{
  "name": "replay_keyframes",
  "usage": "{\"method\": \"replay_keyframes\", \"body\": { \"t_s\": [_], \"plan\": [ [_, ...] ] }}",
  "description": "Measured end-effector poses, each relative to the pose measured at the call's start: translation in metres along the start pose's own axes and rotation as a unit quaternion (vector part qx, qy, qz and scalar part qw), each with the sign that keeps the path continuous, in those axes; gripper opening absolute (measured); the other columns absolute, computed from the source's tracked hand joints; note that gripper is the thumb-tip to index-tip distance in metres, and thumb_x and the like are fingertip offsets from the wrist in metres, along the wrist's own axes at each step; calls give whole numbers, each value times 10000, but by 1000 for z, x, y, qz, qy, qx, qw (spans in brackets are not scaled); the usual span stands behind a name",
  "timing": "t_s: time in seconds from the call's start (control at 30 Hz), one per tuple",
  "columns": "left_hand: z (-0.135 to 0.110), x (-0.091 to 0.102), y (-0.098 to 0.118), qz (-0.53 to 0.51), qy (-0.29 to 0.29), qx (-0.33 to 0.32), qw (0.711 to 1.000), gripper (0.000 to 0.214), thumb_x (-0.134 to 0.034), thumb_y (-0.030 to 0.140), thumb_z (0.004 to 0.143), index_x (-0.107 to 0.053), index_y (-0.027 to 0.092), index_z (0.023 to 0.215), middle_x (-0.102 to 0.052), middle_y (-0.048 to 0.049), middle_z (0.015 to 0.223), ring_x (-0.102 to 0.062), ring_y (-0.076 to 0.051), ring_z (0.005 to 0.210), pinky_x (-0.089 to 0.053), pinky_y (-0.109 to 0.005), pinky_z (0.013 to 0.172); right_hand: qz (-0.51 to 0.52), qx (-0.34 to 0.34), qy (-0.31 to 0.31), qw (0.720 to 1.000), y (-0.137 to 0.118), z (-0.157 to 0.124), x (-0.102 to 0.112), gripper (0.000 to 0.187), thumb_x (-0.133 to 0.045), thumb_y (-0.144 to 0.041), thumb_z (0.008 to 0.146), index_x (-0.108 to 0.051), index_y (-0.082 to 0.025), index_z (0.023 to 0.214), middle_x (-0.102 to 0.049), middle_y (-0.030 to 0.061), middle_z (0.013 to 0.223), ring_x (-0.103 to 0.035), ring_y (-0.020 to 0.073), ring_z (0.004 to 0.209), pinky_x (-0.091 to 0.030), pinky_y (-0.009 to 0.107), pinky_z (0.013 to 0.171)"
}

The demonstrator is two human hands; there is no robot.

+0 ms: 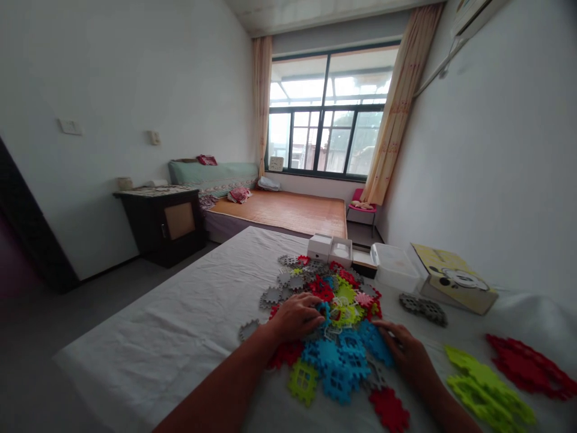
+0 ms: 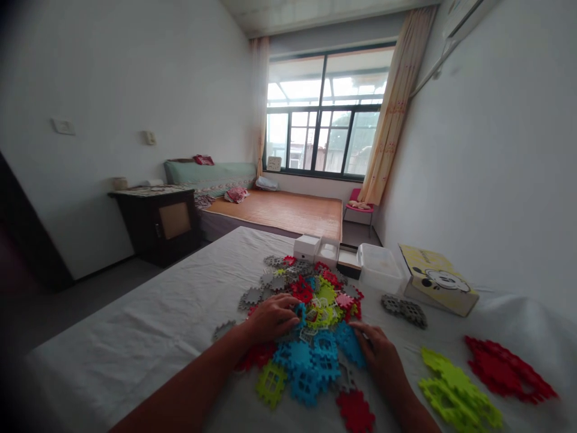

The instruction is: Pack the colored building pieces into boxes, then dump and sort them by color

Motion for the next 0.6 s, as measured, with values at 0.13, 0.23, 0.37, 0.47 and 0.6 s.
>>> {"method": "replay_keyframes", "body": {
  "t_s": [0.13, 0.23, 0.37, 0.47, 0.6],
  "plan": [
    [1, 2, 1, 9, 4, 4, 1000, 339, -450, 385, 918, -710, 219, 778, -638, -33, 1149, -580, -187, 1041, -420, -323, 955, 12, -12, -12, 1000, 4, -1, -4, 397, -445, -504, 846, -657, -261, 1077, -677, 69, 992, -663, 199, 845, -527, 299, 771],
    [1, 3, 2, 23, 6, 3, 1000, 332, -455, 386, 915, -710, 223, 779, -639, -32, 1151, -580, -188, 1046, -422, -324, 947, 26, -18, -30, 999, 5, -1, -11, 401, -450, -510, 840, -655, -257, 1074, -678, 66, 1011, -665, 195, 806, -529, 301, 763],
    [0, 1, 0, 23, 6, 3, 1000, 342, -444, 385, 919, -707, 220, 775, -639, -37, 1152, -576, -183, 1058, -427, -311, 950, 45, -27, -26, 998, 6, 1, -8, 404, -441, -525, 837, -658, -253, 1041, -683, 60, 1051, -662, 204, 841, -517, 294, 770],
    [1, -1, -3, 5, 6, 6, 1000, 356, -414, 365, 934, -705, 214, 795, -646, -46, 1134, -575, -176, 1061, -426, -304, 965, 55, -63, 5, 996, 13, 3, 6, 438, -392, -552, 849, -653, -231, 994, -705, 64, 979, -660, 211, 839, -504, 288, 753],
    [3, -2, -8, -25, 10, 12, 1000, 348, -407, 342, 940, -703, 209, 814, -653, -55, 1118, -572, -178, 1067, -424, -318, 981, 19, -104, -18, 994, 19, 1, 16, 448, -402, -574, 838, -653, -208, 898, -698, 54, 782, -642, 206, 708, -473, 298, 682]
  ]
}}
Point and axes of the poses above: each hand's wrist, its own z-axis towards the middle knuckle, its own x-axis out of the back of the hand, y = z × x, the point moved 10 cm from there along z, towards the middle knuckle
